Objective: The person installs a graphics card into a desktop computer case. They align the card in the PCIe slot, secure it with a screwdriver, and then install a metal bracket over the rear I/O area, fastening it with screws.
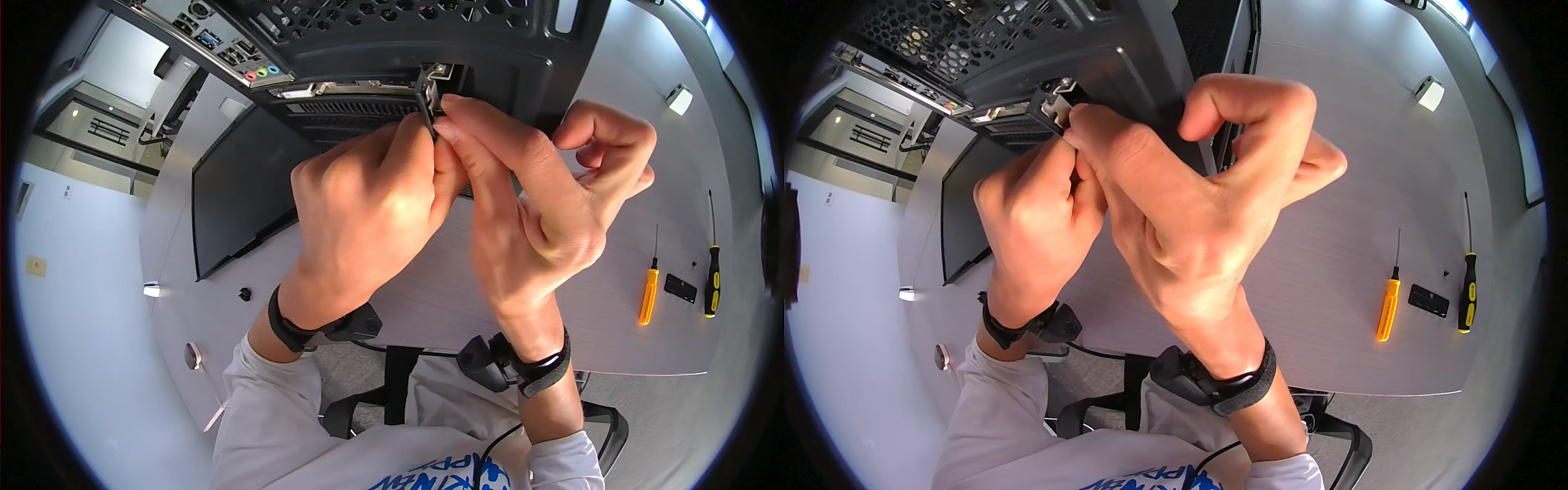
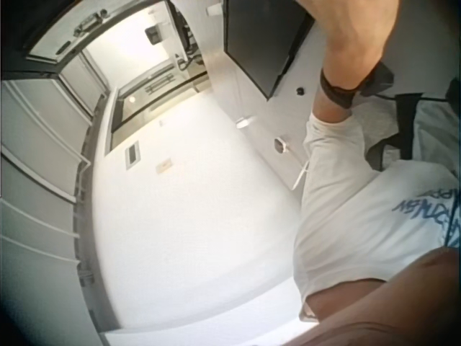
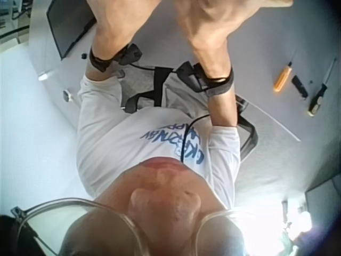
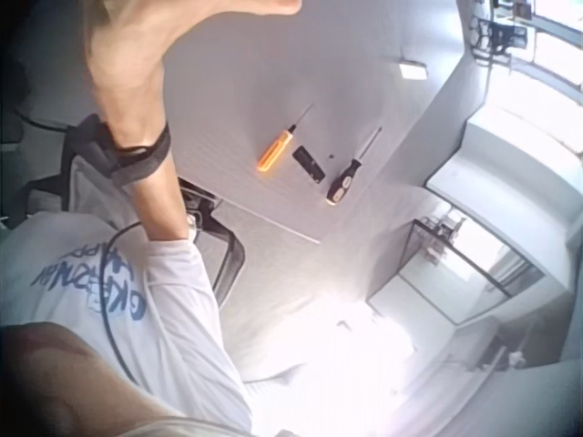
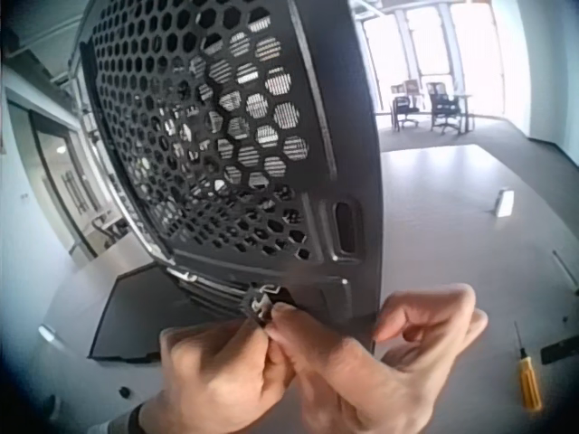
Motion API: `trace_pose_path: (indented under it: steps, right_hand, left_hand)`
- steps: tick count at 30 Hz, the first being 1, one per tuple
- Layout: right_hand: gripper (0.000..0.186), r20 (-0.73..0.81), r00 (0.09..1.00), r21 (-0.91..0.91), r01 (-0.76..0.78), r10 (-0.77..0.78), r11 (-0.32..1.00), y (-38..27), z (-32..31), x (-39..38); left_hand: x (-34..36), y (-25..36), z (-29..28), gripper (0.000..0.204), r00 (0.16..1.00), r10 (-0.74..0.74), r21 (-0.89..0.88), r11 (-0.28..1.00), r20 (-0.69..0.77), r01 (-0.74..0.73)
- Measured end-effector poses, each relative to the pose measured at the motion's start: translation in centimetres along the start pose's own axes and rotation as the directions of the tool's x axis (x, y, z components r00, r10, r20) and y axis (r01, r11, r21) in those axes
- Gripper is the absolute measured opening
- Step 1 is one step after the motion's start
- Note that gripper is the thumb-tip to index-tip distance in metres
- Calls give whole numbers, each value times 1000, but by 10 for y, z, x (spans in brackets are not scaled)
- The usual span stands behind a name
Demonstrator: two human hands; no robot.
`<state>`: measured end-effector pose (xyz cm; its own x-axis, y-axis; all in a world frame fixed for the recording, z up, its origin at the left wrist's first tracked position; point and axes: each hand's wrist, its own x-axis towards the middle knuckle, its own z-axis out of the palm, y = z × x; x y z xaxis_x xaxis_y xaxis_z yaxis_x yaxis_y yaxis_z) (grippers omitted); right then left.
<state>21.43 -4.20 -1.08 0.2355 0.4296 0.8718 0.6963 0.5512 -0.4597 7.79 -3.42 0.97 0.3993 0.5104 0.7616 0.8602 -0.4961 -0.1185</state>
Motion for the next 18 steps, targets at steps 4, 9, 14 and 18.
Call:
trace_pose_path:
  steps: [4,9,14,18]
  right_hand:
    - [29,14,1000,-7,3,-3,1000,1,0,0]
    - [27,-74,997,60,42,-37,997,8,10,-5]
    - [28,-96,995,115,52,-41,992,10,15,-8]
    - [29,-73,996,111,67,-59,992,9,13,-6]
  left_hand:
    - [0,0,1,25,1000,-6,1,1000,-11,6]
    - [0,1,3,22,1000,2,36,999,-19,-1]
    - [0,1,3,21,999,-8,8,1000,-34,8]
    - [-1,1,0,21,1000,-22,8,1000,-11,22]
